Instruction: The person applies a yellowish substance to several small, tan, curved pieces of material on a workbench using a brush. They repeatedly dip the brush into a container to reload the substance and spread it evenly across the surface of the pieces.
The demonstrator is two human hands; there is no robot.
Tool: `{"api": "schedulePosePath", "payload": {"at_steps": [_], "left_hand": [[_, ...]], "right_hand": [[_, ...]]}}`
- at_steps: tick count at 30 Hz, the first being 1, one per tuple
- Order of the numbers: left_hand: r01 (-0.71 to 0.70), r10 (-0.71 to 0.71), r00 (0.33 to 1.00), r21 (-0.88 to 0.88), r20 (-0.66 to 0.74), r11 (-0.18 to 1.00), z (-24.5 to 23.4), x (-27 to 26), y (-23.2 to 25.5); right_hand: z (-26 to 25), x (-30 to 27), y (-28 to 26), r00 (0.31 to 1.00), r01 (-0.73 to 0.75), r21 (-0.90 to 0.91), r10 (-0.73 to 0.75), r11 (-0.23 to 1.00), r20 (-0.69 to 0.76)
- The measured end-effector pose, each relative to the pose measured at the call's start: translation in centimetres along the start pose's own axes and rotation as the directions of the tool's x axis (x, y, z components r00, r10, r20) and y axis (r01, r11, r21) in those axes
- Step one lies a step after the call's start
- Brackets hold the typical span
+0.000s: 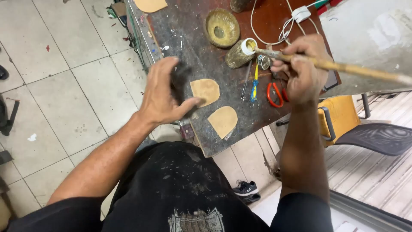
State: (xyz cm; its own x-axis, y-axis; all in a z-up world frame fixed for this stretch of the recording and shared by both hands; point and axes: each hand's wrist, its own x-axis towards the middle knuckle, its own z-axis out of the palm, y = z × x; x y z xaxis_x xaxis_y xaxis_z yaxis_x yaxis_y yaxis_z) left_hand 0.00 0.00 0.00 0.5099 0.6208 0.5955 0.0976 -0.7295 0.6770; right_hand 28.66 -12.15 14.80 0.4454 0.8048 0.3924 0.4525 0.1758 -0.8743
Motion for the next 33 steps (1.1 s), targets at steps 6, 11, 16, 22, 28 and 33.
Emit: {"api": "schedulePosePath", "payload": {"at_steps": [6, 11, 16, 22, 28, 33], "left_hand": [[0.031, -0.045, 0.984, 0.083, 0.175, 0.996, 5.2, 7.5, 3.7], [0.072, -0.106, 0.977, 0.179, 0.187, 0.981, 12.3, 9.8, 0.5], [0.112, -0.153, 0.965, 0.194, 0.212, 0.975, 12.2, 10.3, 1.6], [0.217, -0.273, 0.934, 0.244, 0.229, 0.945, 11.5, 11.2, 3.1], [0.23, -0.308, 0.916, 0.293, 0.255, 0.928, 11.6, 11.1, 3.0], [0.172, -0.235, 0.962, 0.366, 0.136, 0.914, 11.6, 9.9, 2.2]], "right_hand": [[2.1, 4.8, 0.8, 0.952, -0.229, -0.338, 0.282, 0.913, 0.117], [2.6, 5.3, 5.3, 0.949, -0.113, -0.557, 0.255, 0.823, 0.185], [1.9, 5.3, 4.6, 0.931, -0.143, -0.531, 0.296, 0.836, 0.215], [-0.8, 5.8, 2.9, 0.946, -0.316, -0.121, 0.305, 0.941, -0.107], [-1.2, 3.9, 8.1, 0.928, -0.287, 0.58, 0.372, 0.763, -0.031], [-0.8, 2.1, 10.8, 0.88, -0.243, 0.755, 0.466, 0.609, -0.093]]}}
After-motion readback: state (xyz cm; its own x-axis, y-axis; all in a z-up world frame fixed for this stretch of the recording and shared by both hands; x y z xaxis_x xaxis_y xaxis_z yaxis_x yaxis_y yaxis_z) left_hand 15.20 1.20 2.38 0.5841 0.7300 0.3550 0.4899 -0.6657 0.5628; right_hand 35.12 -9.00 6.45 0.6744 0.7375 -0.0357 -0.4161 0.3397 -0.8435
